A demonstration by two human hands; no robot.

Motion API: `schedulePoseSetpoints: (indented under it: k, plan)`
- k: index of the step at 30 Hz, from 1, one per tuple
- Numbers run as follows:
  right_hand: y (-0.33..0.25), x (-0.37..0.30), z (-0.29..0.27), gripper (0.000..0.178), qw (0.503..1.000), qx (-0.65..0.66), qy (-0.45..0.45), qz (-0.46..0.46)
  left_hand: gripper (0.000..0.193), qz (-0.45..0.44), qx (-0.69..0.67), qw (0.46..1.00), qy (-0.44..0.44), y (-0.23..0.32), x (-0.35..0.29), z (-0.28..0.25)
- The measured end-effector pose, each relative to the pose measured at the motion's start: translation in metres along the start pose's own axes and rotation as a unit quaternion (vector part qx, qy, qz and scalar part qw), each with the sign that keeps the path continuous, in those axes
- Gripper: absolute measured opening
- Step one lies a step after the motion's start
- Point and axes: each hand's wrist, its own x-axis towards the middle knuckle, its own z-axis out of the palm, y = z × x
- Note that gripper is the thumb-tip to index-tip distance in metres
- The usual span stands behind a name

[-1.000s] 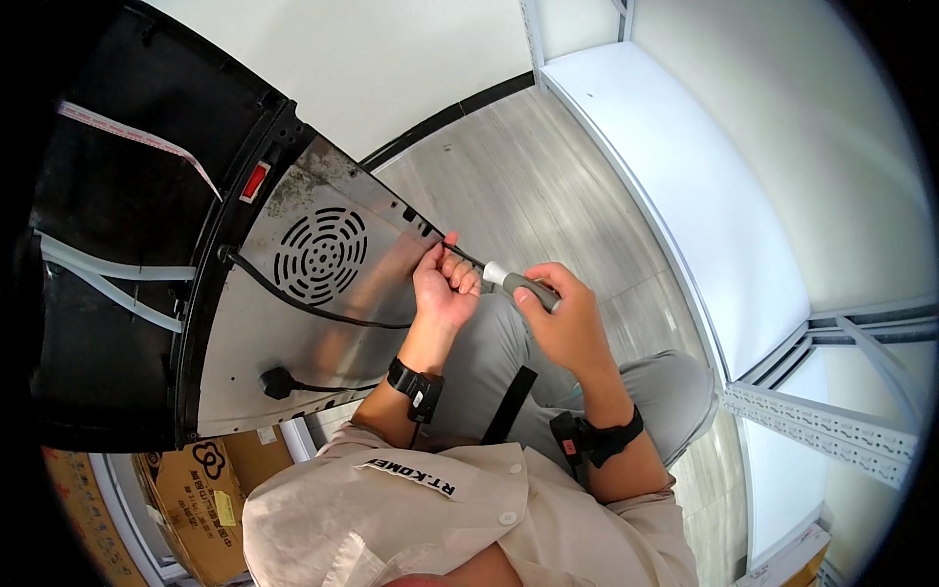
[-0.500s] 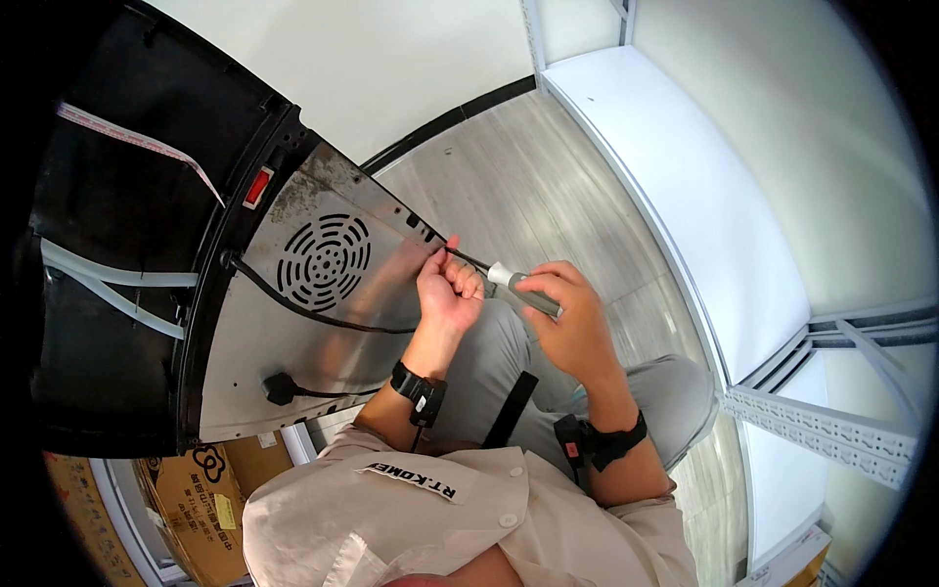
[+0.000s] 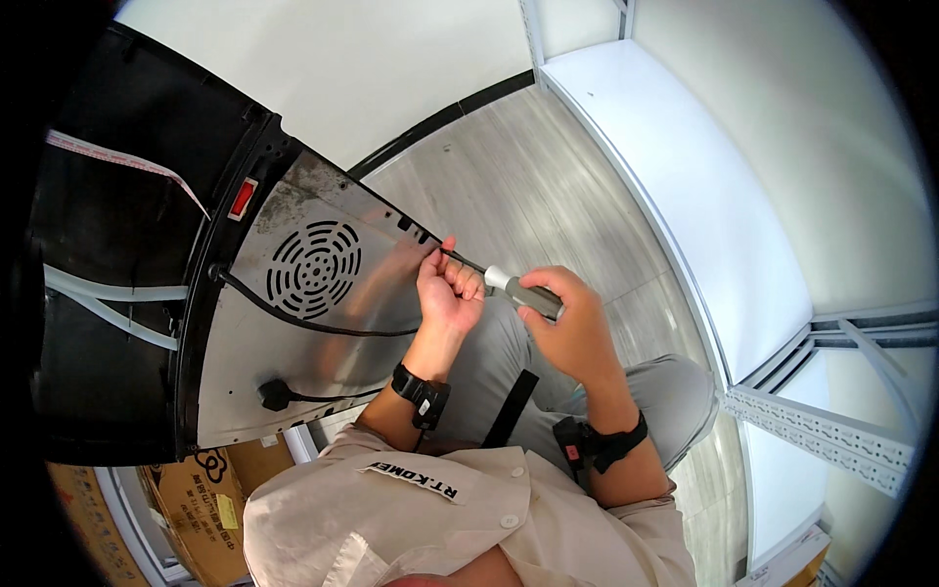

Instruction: The person uses a screwdriver to tighten screws on the back panel of a large appliance. They work methodically, moving from one screw to the next to secure the panel.

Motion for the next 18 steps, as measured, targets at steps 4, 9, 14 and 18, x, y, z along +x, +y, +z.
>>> schedulePoseSetpoints:
  k: [4, 9, 14, 18]
  plan:
    - [-0.003, 0.003, -0.004, 0.033, 0.999, 0.011, -0.027, -0.025, 0.027, 0.002, -0.015, 1.000, 0.006, -0.001, -0.002, 0.004]
    - [-0.003, 0.005, -0.006, 0.030, 0.997, -0.020, -0.037, -0.063, 0.028, -0.017, -0.020, 0.999, 0.023, 0.002, -0.004, 0.010]
    - [-0.006, 0.005, -0.006, 0.034, 0.998, -0.025, -0.057, -0.016, 0.026, 0.008, -0.031, 0.999, 0.020, 0.001, 0.001, 0.006]
    - [-0.006, 0.002, -0.003, 0.039, 0.992, 0.015, -0.068, 0.102, 0.025, 0.029, -0.015, 0.998, 0.049, 0.000, 0.001, 0.008]
